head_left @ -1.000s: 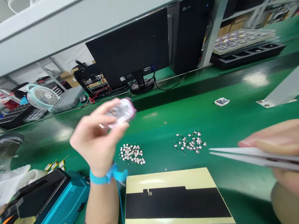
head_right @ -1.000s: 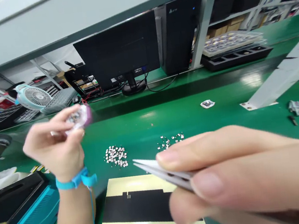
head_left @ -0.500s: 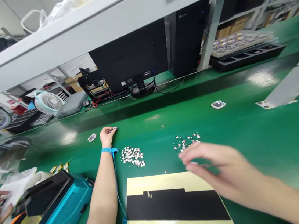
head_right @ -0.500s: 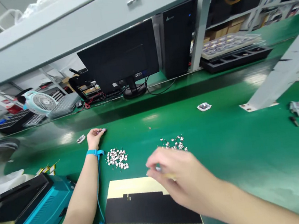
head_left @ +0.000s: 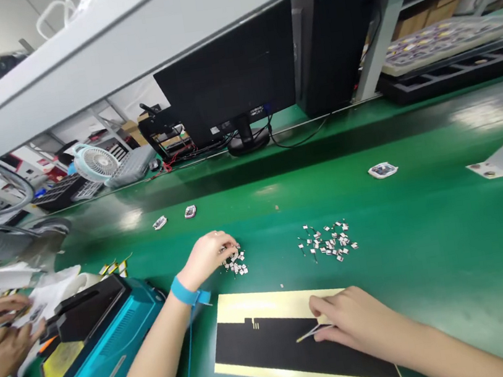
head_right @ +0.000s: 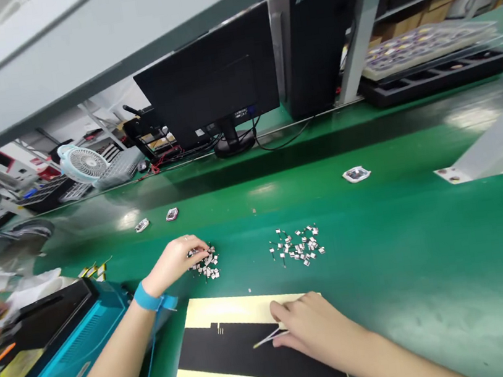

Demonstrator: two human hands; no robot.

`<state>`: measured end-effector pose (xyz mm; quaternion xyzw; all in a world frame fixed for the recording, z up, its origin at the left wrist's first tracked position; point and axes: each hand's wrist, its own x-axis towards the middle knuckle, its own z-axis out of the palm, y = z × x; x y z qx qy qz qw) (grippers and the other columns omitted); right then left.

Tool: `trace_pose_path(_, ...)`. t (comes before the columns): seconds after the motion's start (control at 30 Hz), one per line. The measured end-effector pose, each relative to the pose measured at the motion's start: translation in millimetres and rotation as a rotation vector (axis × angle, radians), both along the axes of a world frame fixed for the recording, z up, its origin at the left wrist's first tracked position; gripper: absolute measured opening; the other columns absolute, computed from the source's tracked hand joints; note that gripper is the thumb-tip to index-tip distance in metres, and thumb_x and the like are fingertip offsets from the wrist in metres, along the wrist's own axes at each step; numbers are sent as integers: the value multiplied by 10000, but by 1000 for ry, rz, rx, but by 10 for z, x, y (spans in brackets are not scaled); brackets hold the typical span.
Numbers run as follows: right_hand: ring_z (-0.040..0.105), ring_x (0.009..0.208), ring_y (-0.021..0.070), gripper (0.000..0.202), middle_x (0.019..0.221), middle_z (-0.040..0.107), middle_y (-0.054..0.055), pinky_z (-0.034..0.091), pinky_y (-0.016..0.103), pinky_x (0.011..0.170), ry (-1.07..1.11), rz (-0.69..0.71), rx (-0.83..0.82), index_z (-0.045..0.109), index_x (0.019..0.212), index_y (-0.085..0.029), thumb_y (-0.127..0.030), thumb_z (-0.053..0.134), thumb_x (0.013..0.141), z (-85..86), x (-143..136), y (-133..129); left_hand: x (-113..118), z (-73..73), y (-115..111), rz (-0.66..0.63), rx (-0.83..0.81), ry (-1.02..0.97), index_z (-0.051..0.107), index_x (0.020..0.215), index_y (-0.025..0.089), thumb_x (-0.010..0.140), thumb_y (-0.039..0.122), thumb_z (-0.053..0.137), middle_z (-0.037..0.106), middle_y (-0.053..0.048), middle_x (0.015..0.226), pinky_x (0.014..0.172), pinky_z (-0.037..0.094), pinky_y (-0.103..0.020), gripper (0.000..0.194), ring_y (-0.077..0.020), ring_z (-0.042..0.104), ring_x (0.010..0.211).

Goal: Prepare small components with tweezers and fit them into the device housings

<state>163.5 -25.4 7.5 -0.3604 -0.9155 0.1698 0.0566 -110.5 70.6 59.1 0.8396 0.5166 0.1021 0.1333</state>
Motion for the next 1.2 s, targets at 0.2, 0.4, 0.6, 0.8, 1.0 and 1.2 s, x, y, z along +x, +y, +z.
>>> trace_pose_path(0.2, 591, 533, 175, 216, 655, 634, -29, 326, 245, 465, 13, -89, -8, 490, 812, -198, -347, 622, 727, 40, 69, 110, 228, -36, -96, -71, -98, 300, 624, 764, 143, 749, 79, 516, 627, -58, 816, 703, 436, -250, 127, -175, 579, 779)
trace_pose_path(0.4, 580, 535, 156, 185, 670, 634, -35, 304, 238, 472, 32, -82, -24, 493, 804, -199, -350, 588, 756, 27, 79, 160, 184, -79, -31, -72, -96, 310, 620, 727, 134, 748, 52, 497, 620, -46, 793, 676, 440, -224, 149, -149, 584, 738)
trace_pose_path(0.6, 563, 553, 146, 224, 685, 627, -33, 276, 221, 467, 44, -108, -112, 498, 716, -195, -387, 612, 723, 33, 104, 184, 181, -70, -48, -80, -60, 340, 614, 702, 158, 759, 109, 513, 624, -40, 798, 692, 430, -264, 126, -193, 562, 817)
trace_pose_path(0.8, 540, 543, 130, 236, 677, 610, -26, 250, 210, 460, 52, -110, -134, 499, 677, -181, -381, 618, 719, 65, 125, 207, 151, 55, -57, -99, -34, 230, 569, 753, 155, 782, 166, 517, 616, -30, 795, 663, 428, -244, 61, -163, 563, 769)
trace_pose_path(1.0, 549, 580, 117, 187, 747, 604, -28, 282, 208, 486, 90, -91, -121, 526, 730, -184, -339, 629, 719, 50, 139, 191, 225, 228, -207, -86, -85, -93, 559, 755, 161, 772, 226, 545, 599, -6, 727, 570, 424, -205, 69, -114, 552, 635)
trace_pose_path(1.2, 564, 631, 123, 126, 787, 597, -8, 329, 216, 527, 74, -69, -52, 577, 786, -193, -319, 566, 776, 14, 102, 207, 674, -81, -321, -132, -107, -473, 631, 770, 155, 749, 164, 566, 609, -35, 773, 623, 458, -211, 69, -112, 563, 678)
